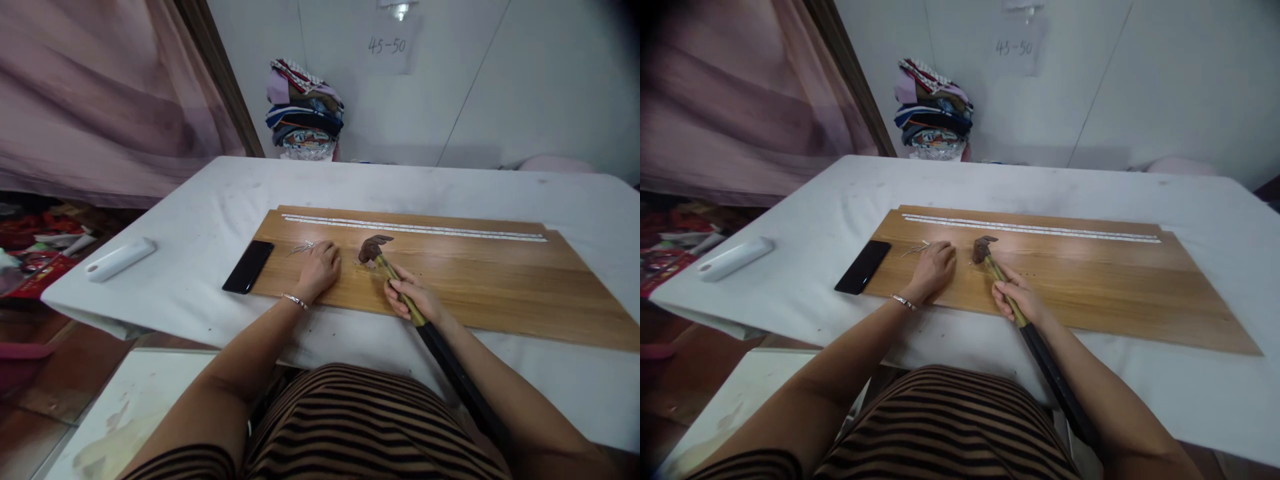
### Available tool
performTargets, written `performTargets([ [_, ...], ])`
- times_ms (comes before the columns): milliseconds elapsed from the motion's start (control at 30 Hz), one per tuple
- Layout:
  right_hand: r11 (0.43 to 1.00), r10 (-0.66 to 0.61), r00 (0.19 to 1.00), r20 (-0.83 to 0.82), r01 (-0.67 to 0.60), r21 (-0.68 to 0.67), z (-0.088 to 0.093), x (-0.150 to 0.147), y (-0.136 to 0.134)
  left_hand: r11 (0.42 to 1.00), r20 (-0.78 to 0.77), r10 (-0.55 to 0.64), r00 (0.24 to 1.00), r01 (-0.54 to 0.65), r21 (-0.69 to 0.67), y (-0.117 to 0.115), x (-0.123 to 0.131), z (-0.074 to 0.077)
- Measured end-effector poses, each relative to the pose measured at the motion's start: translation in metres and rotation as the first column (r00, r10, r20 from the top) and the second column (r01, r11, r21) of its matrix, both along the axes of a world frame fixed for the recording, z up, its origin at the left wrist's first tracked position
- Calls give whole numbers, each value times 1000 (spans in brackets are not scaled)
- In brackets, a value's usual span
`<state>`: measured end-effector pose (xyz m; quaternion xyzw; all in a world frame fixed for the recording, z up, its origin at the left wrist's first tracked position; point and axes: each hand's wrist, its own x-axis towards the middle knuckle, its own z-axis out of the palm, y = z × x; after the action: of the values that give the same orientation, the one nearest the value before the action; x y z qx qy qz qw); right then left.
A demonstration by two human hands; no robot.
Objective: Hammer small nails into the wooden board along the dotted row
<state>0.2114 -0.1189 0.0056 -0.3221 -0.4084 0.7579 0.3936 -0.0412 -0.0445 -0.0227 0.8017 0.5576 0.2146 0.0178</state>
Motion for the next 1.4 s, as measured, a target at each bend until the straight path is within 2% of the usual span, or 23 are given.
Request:
performTargets([
  [333, 1000, -4, 999, 35, 5, -10, -6, -2, 1, 1000, 6, -11, 1000, 11, -2, 0, 0, 0],
  [833, 1000, -7, 1000, 9, 7, -12, 2, 2, 1, 1000, 6, 1, 1000, -1, -23, 0, 1, 1],
  [1033, 1000, -4, 1000, 23, 5, -10, -1, 1, 1, 1000, -3, 3, 1000, -3, -31, -2, 1, 5],
  [1400, 1000, 5, 999, 47, -4, -7, -2, -1, 1, 1000, 12, 3, 1000, -2, -25, -1, 1, 2],
])
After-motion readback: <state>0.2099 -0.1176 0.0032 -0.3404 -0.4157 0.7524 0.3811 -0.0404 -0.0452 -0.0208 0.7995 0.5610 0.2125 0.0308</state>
